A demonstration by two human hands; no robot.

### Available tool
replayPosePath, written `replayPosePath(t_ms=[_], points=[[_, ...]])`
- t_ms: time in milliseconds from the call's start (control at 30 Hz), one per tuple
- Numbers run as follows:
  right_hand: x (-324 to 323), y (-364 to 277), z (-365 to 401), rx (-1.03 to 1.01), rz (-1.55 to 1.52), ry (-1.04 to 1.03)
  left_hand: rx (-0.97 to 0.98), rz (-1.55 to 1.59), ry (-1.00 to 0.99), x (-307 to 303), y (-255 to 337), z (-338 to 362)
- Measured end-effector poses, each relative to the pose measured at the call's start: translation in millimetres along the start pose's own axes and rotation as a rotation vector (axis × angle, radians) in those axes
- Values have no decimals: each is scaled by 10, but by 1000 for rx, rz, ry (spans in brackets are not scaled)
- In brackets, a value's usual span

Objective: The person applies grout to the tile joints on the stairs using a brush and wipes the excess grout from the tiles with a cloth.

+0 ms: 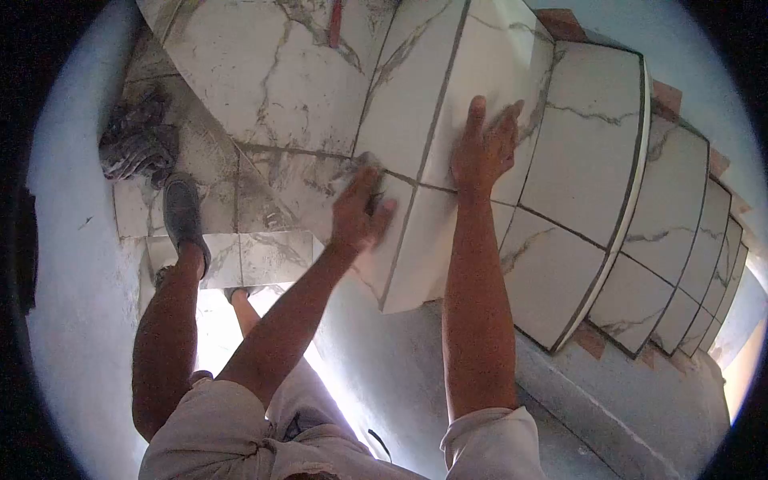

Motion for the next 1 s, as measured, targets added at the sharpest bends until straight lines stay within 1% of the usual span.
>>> replayPosePath(t_ms=[33, 100, 133, 167, 233, 300, 367, 400, 433, 500, 567, 633, 667, 700, 767, 833, 867, 933, 967, 1000], points=[[1, -10, -9, 1, 4, 5, 7, 1, -2, 20, 40, 7], [-3, -32, -67, -17, -19, 11, 222, -1, 60, 97, 180, 37], [8, 1, -21, -12, -26, -1, 274, -62, 2, 133, 370, 109], [19, -16, -3, -2, -27, -6, 269, -67, -6, 97, 384, 100], [-26, -47, 19, -10, -17, 1, 285, 19, -85, 82, 420, 115], [-19, -36, -6, -19, -16, 4, 267, -20, -92, 79, 103, 147], [-21, -9, -56, -28, -24, 14, 39, 13, -30, 8, 12, -21], [-13, 11, -68, -44, -14, 27, 156, -80, -26, 96, 94, 32], [28, 18, -48, -55, -7, 34, 153, -90, -25, 79, 241, 41], [3, -33, 14, -29, -10, 18, 322, 26, -68, 80, 456, 124], [-20, -91, -17, -27, -11, 28, 362, 96, -68, 64, 227, -5], [-35, -66, 20, 5, -9, 5, -100, 58, -22, -23, -43, -109], [-39, -56, -3, -1, -10, 10, -94, 170, -51, -94, -61, -166], [-32, -43, -20, -7, -9, 9, -89, 171, -45, -32, -8, -149], [-12, -28, -4, 0, -12, 0, 85, 249, -19, 178, 255, 58], [-39, -65, 38, -23, -11, 19, 259, 81, -215, 119, 934, 190], [-39, -63, 74, -28, -11, 2, 245, 78, -206, 156, 902, 211], [-35, -67, 43, 5, -47, -28, 335, 330, -130, 182, 755, 167], [-6, -29, 7, -3, -49, -40, 328, 324, -118, 156, 676, 148], [10, 17, -24, -29, -21, -17, 264, 264, -115, 130, 577, 134]])
Point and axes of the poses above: each hand's wrist, its own z-axis away from the middle knuckle, its own x-axis out of the palm, y = z × x, the point moved 2 cm from there along -z, towards the middle knuckle, and after that the axes turned 10 degrees about z, right-handed, at the moved point
